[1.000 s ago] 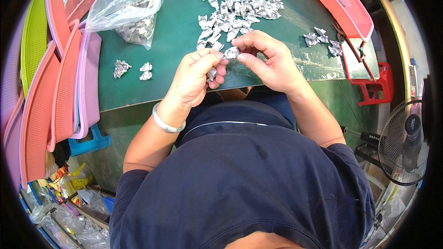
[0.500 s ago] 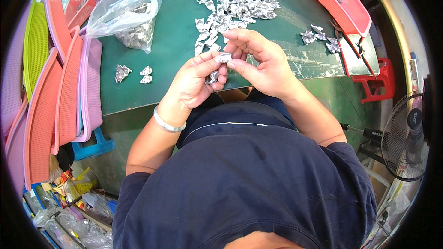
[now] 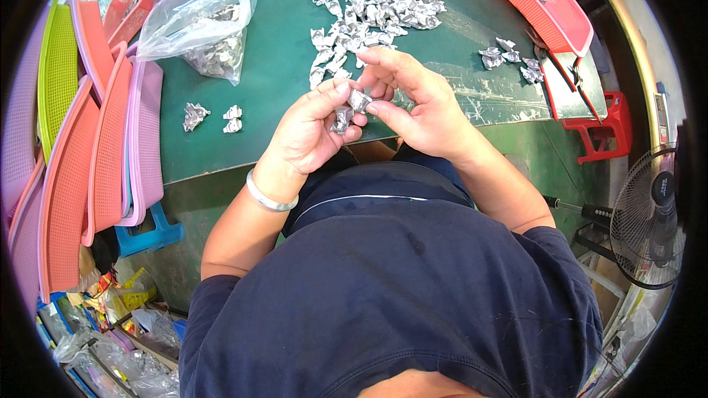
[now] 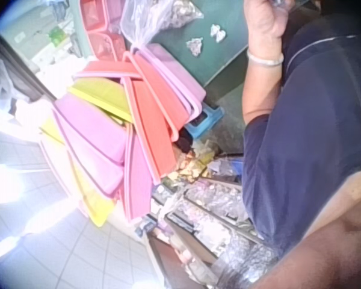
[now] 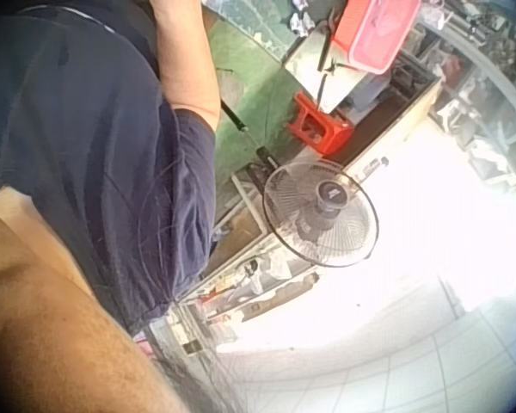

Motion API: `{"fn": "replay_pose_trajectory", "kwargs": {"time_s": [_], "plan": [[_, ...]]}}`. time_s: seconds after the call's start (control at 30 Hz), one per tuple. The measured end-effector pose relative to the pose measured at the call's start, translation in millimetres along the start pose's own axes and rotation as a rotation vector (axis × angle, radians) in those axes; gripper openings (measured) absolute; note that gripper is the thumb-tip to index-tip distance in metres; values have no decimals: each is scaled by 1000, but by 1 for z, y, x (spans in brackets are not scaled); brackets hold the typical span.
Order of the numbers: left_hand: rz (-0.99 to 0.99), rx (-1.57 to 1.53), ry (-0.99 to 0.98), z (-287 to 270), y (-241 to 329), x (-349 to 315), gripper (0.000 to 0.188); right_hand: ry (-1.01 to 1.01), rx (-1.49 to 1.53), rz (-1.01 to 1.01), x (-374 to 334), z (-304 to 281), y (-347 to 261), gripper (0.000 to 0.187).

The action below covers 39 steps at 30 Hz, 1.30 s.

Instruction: The person sorts small metal parts by picking them up from a pile on the table, turning them over by hand, and then placing them into different colored bins.

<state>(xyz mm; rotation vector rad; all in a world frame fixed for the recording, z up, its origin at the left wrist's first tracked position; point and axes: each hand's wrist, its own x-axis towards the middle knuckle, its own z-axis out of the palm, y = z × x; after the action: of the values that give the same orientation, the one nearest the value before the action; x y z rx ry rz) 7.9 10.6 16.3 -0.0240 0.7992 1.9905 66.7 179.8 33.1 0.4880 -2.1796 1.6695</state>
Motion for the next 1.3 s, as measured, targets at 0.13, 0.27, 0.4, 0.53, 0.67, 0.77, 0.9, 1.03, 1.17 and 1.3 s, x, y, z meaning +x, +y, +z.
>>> {"fn": "replay_pose_trajectory", "kwargs": {"time_s": [0.13, 0.27, 0.4, 0.53, 0.67, 0.77, 0.9, 1.03, 1.17, 1.3], "plan": [[55, 38, -20, -6, -1, 1, 19, 1, -213, -3, 1, -10, 2, 52], [72, 74, 184, 7, 2, -4, 15, -1, -498, 82, -4, -21, 19, 30], [66, 51, 149, 2, 4, -3, 13, -37, -668, 131, -4, -16, 22, 24], [29, 17, -20, -10, 5, -1, 12, -30, -656, 41, 6, -11, 29, 21], [37, 131, 60, -6, 6, -3, 12, -105, -677, 48, 14, -10, 29, 16], [41, 201, 142, 1, 4, -3, 13, -102, -686, 22, 15, -12, 31, 13], [40, 275, 163, 3, 4, -3, 14, -112, -462, 246, 14, -17, 29, 10], [-8, 432, 217, 14, 6, -3, 15, -22, -162, 374, 15, -13, 22, 11], [-3, 393, 176, 16, -1, 1, 17, 71, -81, 337, 13, -4, 16, 13], [24, 398, 214, 18, -3, 3, 16, 112, -101, 247, 10, -1, 16, 16]]}}
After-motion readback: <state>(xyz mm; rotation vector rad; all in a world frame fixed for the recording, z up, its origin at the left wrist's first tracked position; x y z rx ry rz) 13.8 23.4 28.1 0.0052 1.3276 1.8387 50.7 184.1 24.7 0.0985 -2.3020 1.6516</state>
